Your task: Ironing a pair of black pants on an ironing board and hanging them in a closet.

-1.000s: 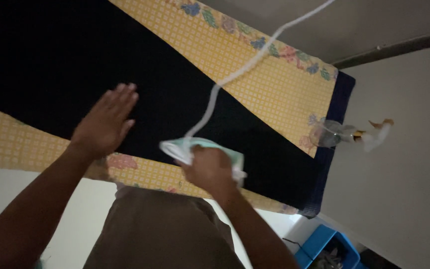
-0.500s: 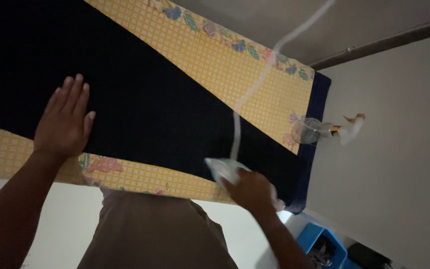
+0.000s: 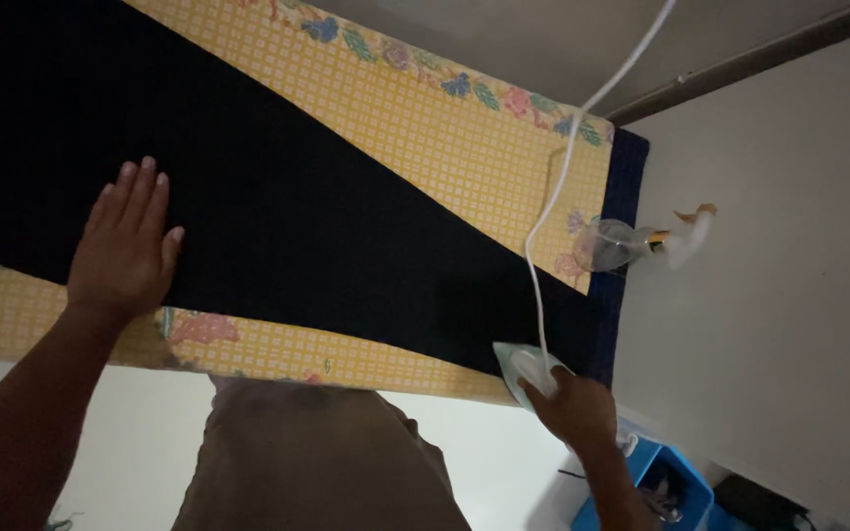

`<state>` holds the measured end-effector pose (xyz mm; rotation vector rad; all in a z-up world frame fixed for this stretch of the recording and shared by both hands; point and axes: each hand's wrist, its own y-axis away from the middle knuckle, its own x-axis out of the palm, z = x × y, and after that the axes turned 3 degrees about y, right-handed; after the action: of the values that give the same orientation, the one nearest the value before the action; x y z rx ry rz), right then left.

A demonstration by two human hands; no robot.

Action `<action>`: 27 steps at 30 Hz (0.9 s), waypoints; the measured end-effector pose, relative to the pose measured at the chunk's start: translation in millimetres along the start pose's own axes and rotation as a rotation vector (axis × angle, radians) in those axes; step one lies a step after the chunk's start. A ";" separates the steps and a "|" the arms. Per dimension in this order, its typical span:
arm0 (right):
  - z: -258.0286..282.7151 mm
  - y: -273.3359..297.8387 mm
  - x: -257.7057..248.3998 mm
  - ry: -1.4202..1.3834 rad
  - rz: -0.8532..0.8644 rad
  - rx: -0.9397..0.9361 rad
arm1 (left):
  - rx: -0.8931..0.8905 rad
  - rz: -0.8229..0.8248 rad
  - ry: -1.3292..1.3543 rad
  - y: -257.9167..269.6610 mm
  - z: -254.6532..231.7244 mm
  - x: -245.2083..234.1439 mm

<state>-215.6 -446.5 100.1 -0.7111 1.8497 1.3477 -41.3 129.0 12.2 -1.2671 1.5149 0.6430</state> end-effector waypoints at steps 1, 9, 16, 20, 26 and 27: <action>6.7 0.0 0.2 -0.003 0.000 -0.004 | -0.001 0.001 -0.005 0.3 0.1 2.5; 114.0 -2.2 -35.2 0.014 -0.214 -0.165 | -0.029 0.027 0.007 0.9 -0.1 -0.5; 220.9 -21.7 -53.0 -0.091 -0.282 -0.478 | -0.024 0.002 -0.009 0.7 8.0 4.6; 287.6 -15.9 -67.2 -0.083 -0.195 -0.555 | -0.050 0.041 0.013 0.0 5.4 -3.5; 333.1 -12.9 -69.0 -0.139 -0.246 -0.643 | -0.047 0.061 0.019 -5.1 9.6 -7.4; 333.5 -12.9 -68.9 -0.146 -0.259 -0.630 | -0.046 0.057 0.043 -5.4 10.2 -7.2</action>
<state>-87.4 -131.0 86.8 -1.0901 1.1597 1.7606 -33.1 139.1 16.4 -1.2835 1.5846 0.6956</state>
